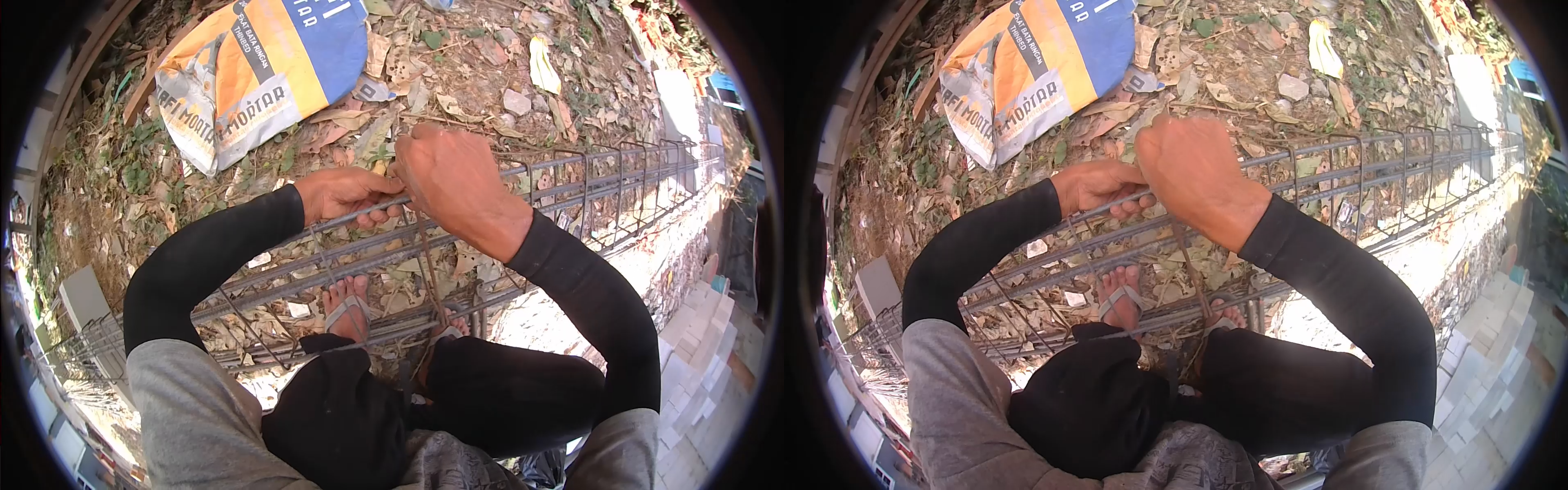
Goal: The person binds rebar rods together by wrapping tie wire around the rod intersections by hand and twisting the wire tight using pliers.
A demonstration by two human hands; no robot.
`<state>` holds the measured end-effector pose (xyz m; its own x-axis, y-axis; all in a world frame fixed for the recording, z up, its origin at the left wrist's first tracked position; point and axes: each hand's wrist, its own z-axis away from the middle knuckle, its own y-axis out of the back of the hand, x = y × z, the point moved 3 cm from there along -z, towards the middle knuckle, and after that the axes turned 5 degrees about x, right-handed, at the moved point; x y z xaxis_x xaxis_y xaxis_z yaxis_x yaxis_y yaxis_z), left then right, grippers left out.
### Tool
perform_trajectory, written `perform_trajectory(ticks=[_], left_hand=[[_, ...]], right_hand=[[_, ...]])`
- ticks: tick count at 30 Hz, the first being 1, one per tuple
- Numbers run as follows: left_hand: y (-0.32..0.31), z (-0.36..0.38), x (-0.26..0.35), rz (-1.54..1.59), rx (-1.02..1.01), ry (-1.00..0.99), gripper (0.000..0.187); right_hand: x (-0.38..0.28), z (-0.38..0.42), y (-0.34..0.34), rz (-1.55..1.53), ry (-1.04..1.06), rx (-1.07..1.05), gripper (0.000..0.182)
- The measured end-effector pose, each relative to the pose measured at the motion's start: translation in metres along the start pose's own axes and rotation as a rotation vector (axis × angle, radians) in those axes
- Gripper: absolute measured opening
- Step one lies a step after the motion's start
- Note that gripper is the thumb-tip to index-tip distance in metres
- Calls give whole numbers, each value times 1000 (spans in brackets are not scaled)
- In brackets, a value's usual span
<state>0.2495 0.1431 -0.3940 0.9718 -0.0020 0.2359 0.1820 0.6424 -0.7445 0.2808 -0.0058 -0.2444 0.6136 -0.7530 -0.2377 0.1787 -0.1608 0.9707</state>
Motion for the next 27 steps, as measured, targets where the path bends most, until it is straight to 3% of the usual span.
perform_trajectory(ticks=[3,8,18,27], left_hand=[[8,-4,-2,-23,-15,6,34],[-5,1,2,-51,27,-57,34],[-4,1,1,-173,27,-77,34],[-10,3,5,-145,46,-51,26]], right_hand=[[-16,17,-15,-105,-49,15,9],[-31,66,-27,-25,42,-21,12],[-31,81,-25,-18,35,-47,20],[-64,95,-19,299,-24,-48,15]])
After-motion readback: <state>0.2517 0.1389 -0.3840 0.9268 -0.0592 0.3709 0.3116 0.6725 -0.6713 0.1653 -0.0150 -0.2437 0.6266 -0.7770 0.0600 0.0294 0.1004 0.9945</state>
